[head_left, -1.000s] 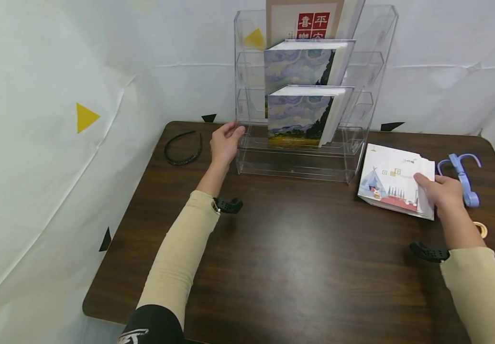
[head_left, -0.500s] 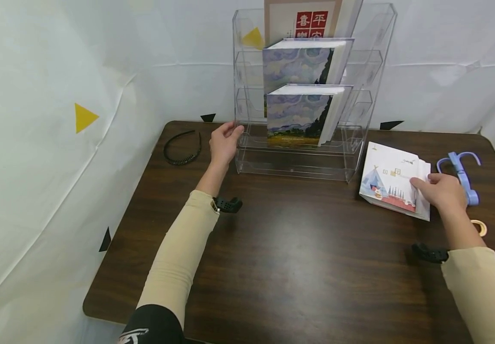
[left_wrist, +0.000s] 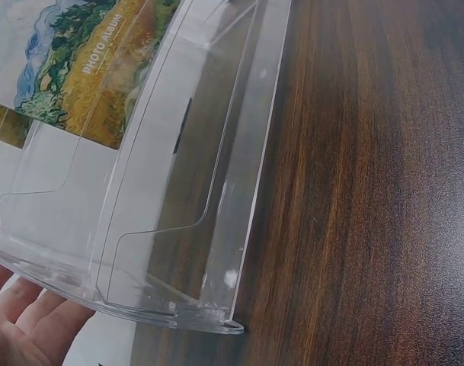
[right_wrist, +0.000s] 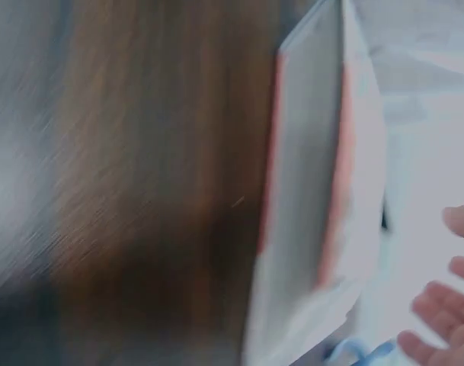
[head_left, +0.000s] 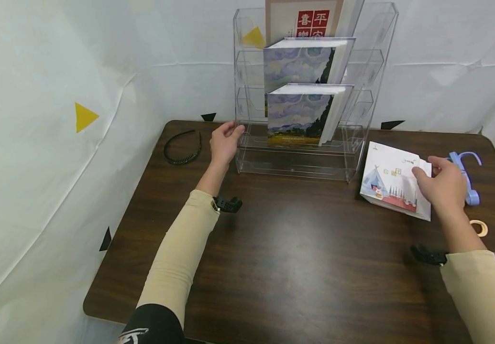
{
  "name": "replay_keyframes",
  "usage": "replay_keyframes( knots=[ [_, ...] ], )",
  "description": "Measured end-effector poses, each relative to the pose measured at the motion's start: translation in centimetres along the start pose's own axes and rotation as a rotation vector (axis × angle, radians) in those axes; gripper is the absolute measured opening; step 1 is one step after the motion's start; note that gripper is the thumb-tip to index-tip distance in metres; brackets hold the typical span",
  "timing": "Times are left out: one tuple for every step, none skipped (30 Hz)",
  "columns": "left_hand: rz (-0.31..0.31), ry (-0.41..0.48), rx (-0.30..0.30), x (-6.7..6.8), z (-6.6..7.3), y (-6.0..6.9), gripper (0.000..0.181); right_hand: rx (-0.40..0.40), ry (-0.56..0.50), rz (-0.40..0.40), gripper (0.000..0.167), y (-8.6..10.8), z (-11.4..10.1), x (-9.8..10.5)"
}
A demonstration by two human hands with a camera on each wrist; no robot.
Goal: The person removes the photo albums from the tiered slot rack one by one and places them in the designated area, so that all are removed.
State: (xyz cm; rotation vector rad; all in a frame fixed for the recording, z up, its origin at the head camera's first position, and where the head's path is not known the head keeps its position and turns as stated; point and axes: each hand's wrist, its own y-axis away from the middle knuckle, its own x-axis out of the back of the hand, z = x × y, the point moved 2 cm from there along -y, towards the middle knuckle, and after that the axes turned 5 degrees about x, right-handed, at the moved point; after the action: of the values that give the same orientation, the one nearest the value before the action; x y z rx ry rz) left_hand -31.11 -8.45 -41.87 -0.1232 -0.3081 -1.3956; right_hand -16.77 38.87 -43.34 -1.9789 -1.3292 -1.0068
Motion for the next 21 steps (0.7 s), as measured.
replay_keyframes(
  knots=[
    [0.001,-0.002,0.000,0.0,0.0,0.0,0.040,0.032,-0.018,0.053,0.063,0.1,-0.9,0.1],
    [0.001,-0.001,0.000,0.0,0.0,0.0,0.040,0.064,-0.044,0.104,0.060,0.2,-1.8,0.2],
    [0.001,-0.002,0.002,0.0,0.0,0.0,0.041,0.103,-0.068,0.157,0.056,0.3,-2.9,0.3],
    [0.001,-0.003,0.005,0.0,0.0,0.1,0.041,0.145,-0.099,0.207,0.053,0.5,-4.0,0.4],
    [0.001,-0.005,0.006,0.0,0.1,0.1,0.042,0.193,-0.130,0.254,0.050,0.6,-5.2,0.4],
    [0.001,-0.006,0.008,0.0,0.1,0.1,0.042,0.242,-0.164,0.289,0.048,0.7,-6.3,0.5],
    [0.003,-0.007,0.011,0.1,0.2,0.1,0.042,0.294,-0.199,0.314,0.046,0.8,-7.5,0.5],
    [0.003,-0.008,0.012,0.1,0.2,0.2,0.042,0.350,-0.232,0.331,0.044,0.9,-8.6,0.4],
    [0.003,-0.010,0.013,0.1,0.3,0.2,0.043,0.404,-0.265,0.336,0.042,0.9,-9.7,0.2],
    [0.003,-0.010,0.013,0.1,0.3,0.2,0.044,0.453,-0.296,0.328,0.042,0.9,-10.7,0.0],
    [0.000,-0.006,0.016,0.2,0.3,0.2,0.045,0.489,-0.320,0.308,0.042,0.9,-11.6,-0.2],
    [-0.005,0.000,0.021,0.2,0.3,0.2,0.046,0.516,-0.344,0.280,0.044,0.8,-12.4,-0.6],
    [-0.011,0.007,0.024,0.2,0.3,0.3,0.047,0.533,-0.355,0.249,0.045,0.7,-13.2,-0.9],
    [-0.018,0.017,0.028,0.2,0.2,0.3,0.048,0.541,-0.361,0.217,0.047,0.6,-13.9,-1.2],
    [-0.024,0.025,0.031,0.2,0.2,0.3,0.048,0.543,-0.368,0.186,0.049,0.5,-14.6,-1.6],
    [-0.027,0.032,0.034,0.2,0.1,0.3,0.049,0.539,-0.369,0.160,0.052,0.3,-15.2,-2.0],
    [-0.029,0.035,0.036,0.1,0.1,0.4,0.049,0.532,-0.370,0.133,0.054,0.1,-15.7,-2.3],
    [-0.028,0.033,0.034,0.1,0.1,0.4,0.049,0.527,-0.370,0.114,0.057,-0.2,-16.1,-2.6],
    [-0.026,0.028,0.031,0.1,0.1,0.4,0.049,0.523,-0.368,0.099,0.059,-0.4,-16.6,-3.0],
    [-0.023,0.025,0.032,0.1,0.0,0.3,0.049,0.517,-0.377,0.084,0.061,-0.7,-16.9,-3.2],
    [-0.021,0.020,0.030,0.1,0.0,0.3,0.049,0.511,-0.383,0.074,0.062,-1.0,-17.2,-3.4]
  ],
)
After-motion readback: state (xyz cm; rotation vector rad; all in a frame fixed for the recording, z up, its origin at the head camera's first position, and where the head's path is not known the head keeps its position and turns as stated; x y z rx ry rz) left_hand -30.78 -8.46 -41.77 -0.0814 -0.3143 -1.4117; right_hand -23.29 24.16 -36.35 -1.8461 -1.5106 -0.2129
